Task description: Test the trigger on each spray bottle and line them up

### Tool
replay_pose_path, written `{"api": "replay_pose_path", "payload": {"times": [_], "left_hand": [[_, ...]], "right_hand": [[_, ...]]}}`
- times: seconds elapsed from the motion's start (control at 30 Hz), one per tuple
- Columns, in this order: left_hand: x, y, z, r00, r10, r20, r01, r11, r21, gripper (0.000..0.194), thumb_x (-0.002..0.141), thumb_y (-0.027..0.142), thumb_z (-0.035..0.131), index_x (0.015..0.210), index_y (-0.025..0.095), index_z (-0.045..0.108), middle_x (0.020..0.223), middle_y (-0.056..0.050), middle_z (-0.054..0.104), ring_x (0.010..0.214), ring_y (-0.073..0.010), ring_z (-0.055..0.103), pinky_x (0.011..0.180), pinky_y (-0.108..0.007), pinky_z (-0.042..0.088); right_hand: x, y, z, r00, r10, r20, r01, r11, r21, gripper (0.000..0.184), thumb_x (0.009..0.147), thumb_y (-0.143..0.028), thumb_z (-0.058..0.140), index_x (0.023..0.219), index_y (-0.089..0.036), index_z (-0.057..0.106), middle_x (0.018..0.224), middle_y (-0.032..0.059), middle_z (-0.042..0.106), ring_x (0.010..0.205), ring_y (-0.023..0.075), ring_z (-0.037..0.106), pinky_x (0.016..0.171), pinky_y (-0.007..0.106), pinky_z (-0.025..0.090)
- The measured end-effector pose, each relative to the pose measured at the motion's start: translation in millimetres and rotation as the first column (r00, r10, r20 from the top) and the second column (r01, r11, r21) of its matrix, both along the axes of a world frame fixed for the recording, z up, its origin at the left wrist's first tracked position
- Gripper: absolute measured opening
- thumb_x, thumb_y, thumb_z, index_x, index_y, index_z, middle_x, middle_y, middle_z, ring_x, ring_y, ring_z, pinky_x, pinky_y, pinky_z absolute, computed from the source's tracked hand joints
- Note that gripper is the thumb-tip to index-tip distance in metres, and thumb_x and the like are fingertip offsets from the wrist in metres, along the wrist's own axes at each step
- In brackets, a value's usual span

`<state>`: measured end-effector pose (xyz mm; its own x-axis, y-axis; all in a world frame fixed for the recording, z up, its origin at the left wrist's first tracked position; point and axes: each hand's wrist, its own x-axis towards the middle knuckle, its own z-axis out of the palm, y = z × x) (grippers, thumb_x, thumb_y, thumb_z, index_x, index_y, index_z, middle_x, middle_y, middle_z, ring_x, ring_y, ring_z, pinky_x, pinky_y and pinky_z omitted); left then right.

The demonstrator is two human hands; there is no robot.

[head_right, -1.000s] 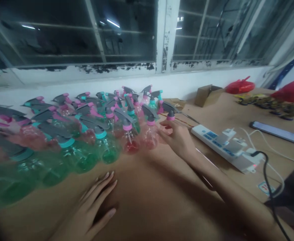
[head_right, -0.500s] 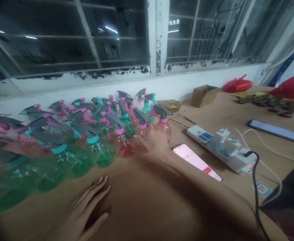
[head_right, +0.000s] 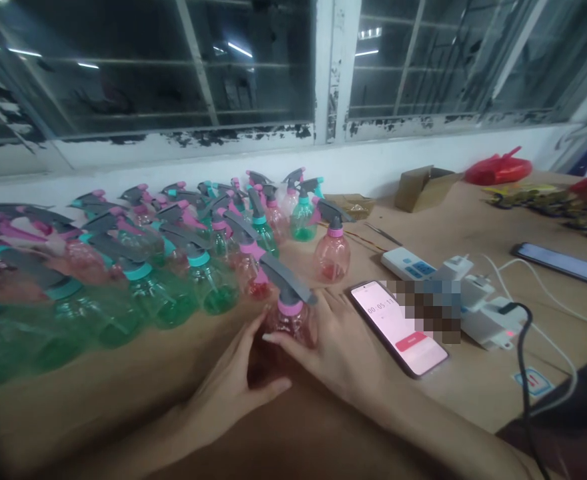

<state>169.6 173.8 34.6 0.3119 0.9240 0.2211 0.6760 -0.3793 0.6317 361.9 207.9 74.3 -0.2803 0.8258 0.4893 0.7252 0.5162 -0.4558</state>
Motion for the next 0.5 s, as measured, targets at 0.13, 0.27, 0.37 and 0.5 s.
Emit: {"api": "replay_pose_path", "payload": {"times": [0.13,0.27,0.37,0.5], "left_hand": [[-3.3,-6.6,0.6,0.993,-0.034,0.114,0.043,0.996,-0.080,0.087,0.075,0.042,0.071,0.141,0.023,0.018,0.141,-0.012,0.037,0.126,-0.0299,0.040,0.101,-0.047,0.036],[-15.1,-18.9,6.3,0.988,-0.076,0.137,0.092,0.990,-0.112,0.087,0.067,0.044,0.077,0.136,0.025,0.027,0.133,-0.008,0.048,0.120,-0.0289,0.047,0.099,-0.044,0.040],[-21.2,-23.4,10.3,0.978,-0.108,0.179,0.130,0.985,-0.117,0.084,0.067,0.043,0.078,0.134,0.023,0.033,0.130,-0.009,0.050,0.117,-0.0299,0.049,0.098,-0.044,0.040],[-28.6,-25.0,12.1,0.984,-0.086,0.153,0.099,0.992,-0.080,0.087,0.065,0.045,0.079,0.135,0.021,0.034,0.130,-0.012,0.048,0.116,-0.0324,0.049,0.096,-0.047,0.040]], "right_hand": [[-6.1,-13.1,11.8,0.993,0.112,0.026,-0.108,0.987,-0.121,0.051,0.068,-0.065,0.060,0.091,-0.019,0.061,0.091,0.0095,0.063,0.092,0.0309,0.058,0.081,0.048,0.045],[-16.6,-10.7,31.7,0.947,0.283,-0.154,-0.316,0.911,-0.264,0.048,0.067,-0.052,0.070,0.103,-0.023,0.057,0.099,0.0054,0.062,0.092,0.0249,0.058,0.077,0.039,0.048],[-30.0,-4.9,39.3,0.836,0.413,-0.363,-0.515,0.819,-0.254,0.059,0.066,-0.041,0.074,0.117,-0.022,0.050,0.105,0.0052,0.062,0.094,0.0222,0.059,0.078,0.035,0.049],[-51.5,-0.8,34.3,0.687,0.478,-0.548,-0.668,0.712,-0.217,0.040,0.075,-0.030,0.067,0.112,-0.023,0.054,0.099,0.0029,0.063,0.093,0.0199,0.060,0.077,0.033,0.051]]}}
